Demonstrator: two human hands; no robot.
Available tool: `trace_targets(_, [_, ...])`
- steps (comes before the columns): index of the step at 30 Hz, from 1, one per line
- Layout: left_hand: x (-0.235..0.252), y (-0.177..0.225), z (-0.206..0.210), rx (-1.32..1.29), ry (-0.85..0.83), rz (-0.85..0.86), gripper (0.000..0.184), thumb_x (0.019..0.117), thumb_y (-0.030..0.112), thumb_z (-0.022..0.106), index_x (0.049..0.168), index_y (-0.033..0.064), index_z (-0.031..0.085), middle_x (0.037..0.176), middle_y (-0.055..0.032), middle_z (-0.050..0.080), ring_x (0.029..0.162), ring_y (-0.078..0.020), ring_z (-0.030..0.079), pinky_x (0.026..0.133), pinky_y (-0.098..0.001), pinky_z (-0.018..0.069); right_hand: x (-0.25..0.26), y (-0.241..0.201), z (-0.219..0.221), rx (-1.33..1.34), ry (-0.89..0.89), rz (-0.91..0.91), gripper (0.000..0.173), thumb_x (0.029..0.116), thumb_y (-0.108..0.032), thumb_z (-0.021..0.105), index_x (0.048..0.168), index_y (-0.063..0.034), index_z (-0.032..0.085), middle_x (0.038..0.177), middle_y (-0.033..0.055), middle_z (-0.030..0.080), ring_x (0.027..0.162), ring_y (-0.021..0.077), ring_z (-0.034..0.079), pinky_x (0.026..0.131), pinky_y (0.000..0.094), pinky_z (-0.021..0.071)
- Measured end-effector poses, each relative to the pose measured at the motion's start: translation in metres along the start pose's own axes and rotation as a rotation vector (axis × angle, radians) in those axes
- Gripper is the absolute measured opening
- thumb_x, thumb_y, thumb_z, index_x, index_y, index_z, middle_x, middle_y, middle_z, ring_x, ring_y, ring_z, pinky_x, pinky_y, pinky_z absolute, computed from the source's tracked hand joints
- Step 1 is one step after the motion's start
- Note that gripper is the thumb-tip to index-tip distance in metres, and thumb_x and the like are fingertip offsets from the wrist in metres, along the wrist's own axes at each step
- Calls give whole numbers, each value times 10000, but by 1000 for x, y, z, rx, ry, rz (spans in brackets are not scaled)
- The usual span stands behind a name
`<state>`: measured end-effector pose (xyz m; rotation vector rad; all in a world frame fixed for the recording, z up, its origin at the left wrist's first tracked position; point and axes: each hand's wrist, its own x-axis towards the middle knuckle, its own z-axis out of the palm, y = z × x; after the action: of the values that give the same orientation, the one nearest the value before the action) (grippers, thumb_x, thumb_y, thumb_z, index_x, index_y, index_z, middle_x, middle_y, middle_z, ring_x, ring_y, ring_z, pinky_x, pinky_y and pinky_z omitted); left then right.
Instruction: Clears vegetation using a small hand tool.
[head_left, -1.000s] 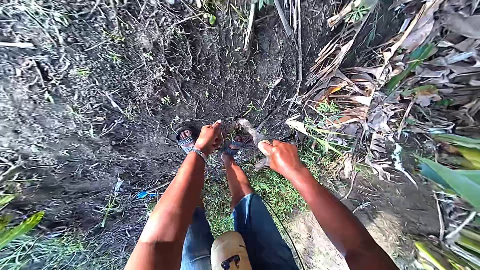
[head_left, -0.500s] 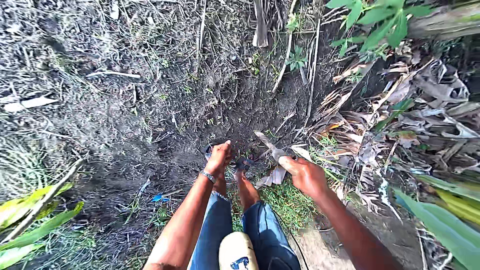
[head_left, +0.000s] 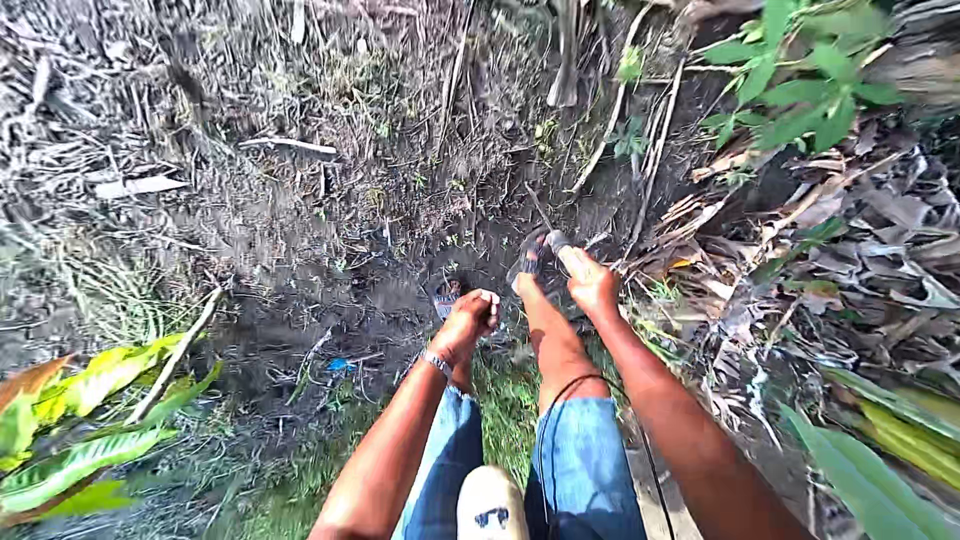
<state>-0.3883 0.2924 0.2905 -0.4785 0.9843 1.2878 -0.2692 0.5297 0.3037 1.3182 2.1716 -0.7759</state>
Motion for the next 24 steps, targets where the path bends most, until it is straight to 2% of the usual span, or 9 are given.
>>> trace_targets(5, [9,32,9,-38,-65,94,256,1097,156,351,1062,61,586,797,20,570,647,-75,539,608,-237,494,-25,-54,73,48,-245,132,802,939,-212,694,1622,-84,294,1504,190,534,1332,314,585,1093,512,510])
trace_targets(7, [7,46,13,-66,-50,96,239,1092,134,371,1031,53,588,766,19,573,617,-68,541,586,-230,495,-39,-69,130,187,-279,183,867,937,-203,685,1623,16,201,1465,296,523,1277,406,600,1066,543,500])
trace_targets(11, [7,70,16,-80,-3,74,253,1092,118,399,990,41,618,692,28,559,545,-43,511,513,-193,456,-54,-112,182,509,114,248,399,1079,-154,477,1307,167,543,1159,357,633,1045,407,654,935,448,548])
trace_targets(13, [10,73,11,-73,25,63,257,1093,118,407,980,37,623,663,30,547,518,-35,499,489,-182,442,-8,-180,55,404,-639,691,478,1122,-102,366,1577,23,295,1602,146,411,1424,178,421,1163,296,335])
trace_targets(15, [18,74,9,-68,78,54,286,1094,132,417,916,43,623,619,31,532,484,-31,477,463,-175,421,-26,-150,103,758,-193,413,634,1008,-33,534,1527,174,235,1382,318,537,1210,249,579,1033,328,482])
trace_targets(16, [23,74,9,-57,98,45,311,1102,154,407,892,56,615,610,37,521,475,-28,463,455,-171,410,-25,-128,130,909,-63,331,846,927,-45,640,1593,105,142,1369,332,544,1165,285,613,989,386,525])
trace_targets(18, [40,75,14,-31,140,15,367,1125,224,372,858,77,576,585,43,488,445,-24,425,428,-164,379,-18,-96,122,1008,-64,310,1020,853,-9,719,1657,-64,94,1343,287,570,1006,272,659,836,428,583])
trace_targets(21, [74,77,34,25,229,-59,446,1131,360,357,787,112,497,532,49,392,416,-42,336,408,-191,301,-4,-66,45,945,-176,413,920,887,2,699,1652,-110,202,1170,197,621,612,137,520,489,305,446])
trace_targets(24, [110,75,60,99,269,-113,493,1108,453,396,742,130,466,495,53,339,388,-53,302,392,-206,278,17,-30,-12,856,-246,471,824,886,14,681,1619,-111,327,1002,164,637,553,140,499,453,302,428])
